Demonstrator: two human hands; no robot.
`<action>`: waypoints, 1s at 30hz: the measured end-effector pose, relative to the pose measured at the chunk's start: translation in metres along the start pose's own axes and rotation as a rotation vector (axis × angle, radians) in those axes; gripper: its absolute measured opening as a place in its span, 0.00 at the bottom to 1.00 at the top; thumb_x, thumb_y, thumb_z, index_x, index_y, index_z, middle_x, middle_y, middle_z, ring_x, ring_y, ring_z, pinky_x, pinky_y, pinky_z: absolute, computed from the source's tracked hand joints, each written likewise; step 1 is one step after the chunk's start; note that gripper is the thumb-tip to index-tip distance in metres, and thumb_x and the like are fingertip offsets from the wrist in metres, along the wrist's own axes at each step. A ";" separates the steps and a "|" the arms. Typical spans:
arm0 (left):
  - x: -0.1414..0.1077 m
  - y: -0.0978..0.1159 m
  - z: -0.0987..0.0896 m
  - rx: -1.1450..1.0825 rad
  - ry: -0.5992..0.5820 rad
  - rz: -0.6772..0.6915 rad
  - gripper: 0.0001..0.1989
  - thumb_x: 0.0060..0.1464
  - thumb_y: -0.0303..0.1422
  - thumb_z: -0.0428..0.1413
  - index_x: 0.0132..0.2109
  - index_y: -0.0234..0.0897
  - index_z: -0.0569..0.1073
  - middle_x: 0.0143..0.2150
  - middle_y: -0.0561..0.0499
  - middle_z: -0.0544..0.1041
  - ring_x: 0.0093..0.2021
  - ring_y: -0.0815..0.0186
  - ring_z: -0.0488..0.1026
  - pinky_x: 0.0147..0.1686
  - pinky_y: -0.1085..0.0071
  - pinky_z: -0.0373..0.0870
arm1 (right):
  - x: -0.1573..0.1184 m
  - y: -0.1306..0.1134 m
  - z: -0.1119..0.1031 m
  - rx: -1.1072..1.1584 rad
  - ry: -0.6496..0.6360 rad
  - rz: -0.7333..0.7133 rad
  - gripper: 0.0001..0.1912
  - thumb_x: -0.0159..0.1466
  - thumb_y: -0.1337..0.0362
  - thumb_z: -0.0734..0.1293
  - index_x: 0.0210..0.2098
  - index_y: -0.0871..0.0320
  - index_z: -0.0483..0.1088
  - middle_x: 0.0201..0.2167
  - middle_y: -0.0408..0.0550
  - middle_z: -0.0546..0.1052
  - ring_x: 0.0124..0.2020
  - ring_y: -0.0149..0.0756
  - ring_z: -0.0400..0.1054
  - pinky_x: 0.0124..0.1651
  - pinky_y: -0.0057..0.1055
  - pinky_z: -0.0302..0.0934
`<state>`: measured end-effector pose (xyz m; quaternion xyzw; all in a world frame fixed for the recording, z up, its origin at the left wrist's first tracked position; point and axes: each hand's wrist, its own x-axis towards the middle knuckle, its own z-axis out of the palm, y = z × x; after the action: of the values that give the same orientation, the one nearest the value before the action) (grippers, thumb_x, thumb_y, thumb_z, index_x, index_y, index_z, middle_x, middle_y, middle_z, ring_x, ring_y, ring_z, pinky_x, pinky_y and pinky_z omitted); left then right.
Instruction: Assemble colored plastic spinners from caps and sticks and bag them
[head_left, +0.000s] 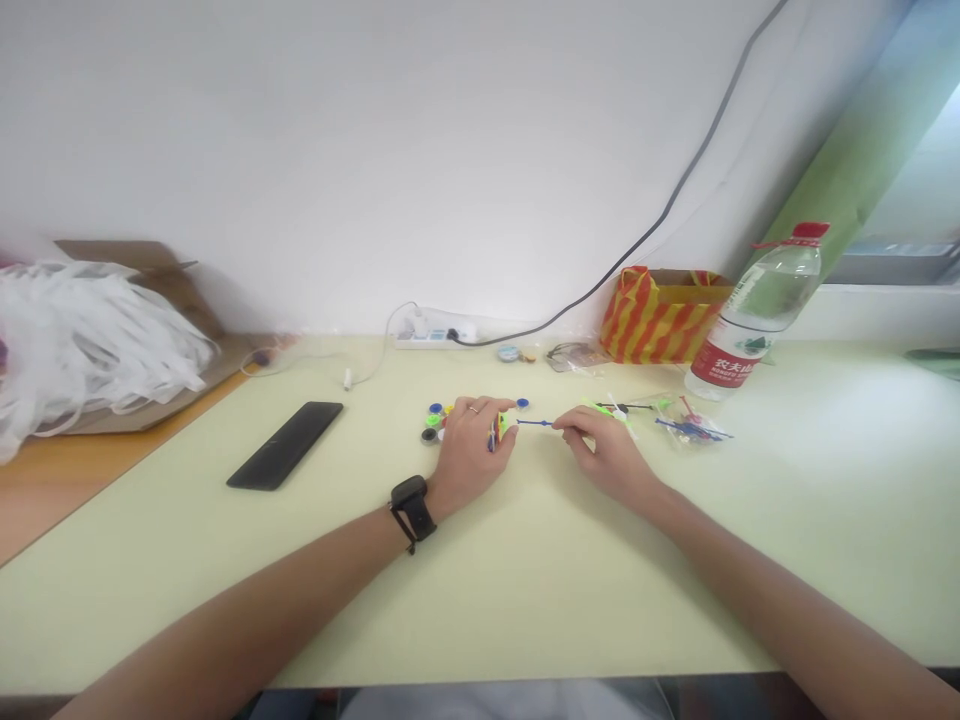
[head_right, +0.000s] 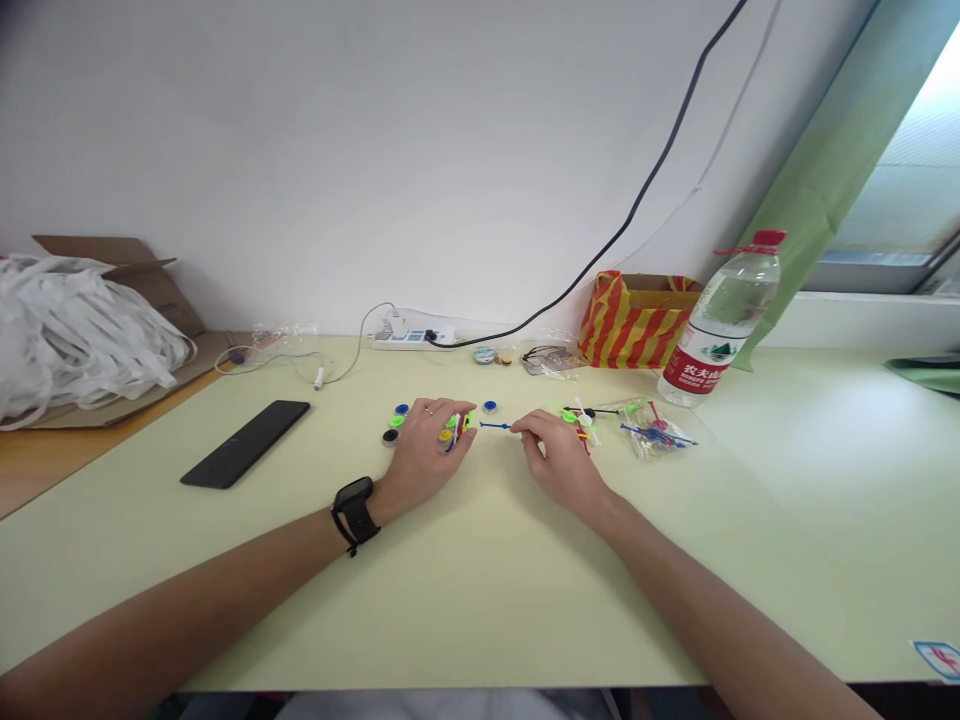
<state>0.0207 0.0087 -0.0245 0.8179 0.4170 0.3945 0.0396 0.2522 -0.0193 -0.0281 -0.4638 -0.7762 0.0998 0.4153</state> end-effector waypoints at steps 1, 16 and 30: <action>0.000 0.000 0.000 -0.008 0.009 -0.015 0.13 0.63 0.31 0.57 0.54 0.44 0.75 0.51 0.50 0.80 0.51 0.54 0.69 0.52 0.55 0.66 | 0.000 0.002 0.001 -0.002 0.005 0.014 0.12 0.67 0.70 0.60 0.41 0.55 0.76 0.39 0.52 0.80 0.41 0.44 0.75 0.45 0.41 0.69; 0.000 -0.003 0.003 -0.066 0.003 -0.009 0.09 0.60 0.26 0.58 0.47 0.43 0.75 0.47 0.52 0.81 0.50 0.55 0.69 0.53 0.56 0.66 | -0.004 0.013 0.007 0.008 -0.049 0.016 0.22 0.68 0.66 0.64 0.62 0.53 0.72 0.63 0.55 0.73 0.62 0.50 0.70 0.64 0.53 0.66; 0.000 -0.004 0.003 -0.069 -0.006 -0.023 0.10 0.60 0.27 0.59 0.48 0.43 0.75 0.48 0.51 0.80 0.51 0.54 0.69 0.53 0.55 0.67 | -0.004 0.010 0.007 -0.030 -0.110 0.008 0.20 0.69 0.63 0.65 0.59 0.56 0.73 0.61 0.57 0.74 0.61 0.51 0.70 0.64 0.51 0.66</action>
<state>0.0205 0.0120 -0.0281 0.8124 0.4123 0.4057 0.0737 0.2543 -0.0155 -0.0404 -0.4668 -0.7975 0.1149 0.3646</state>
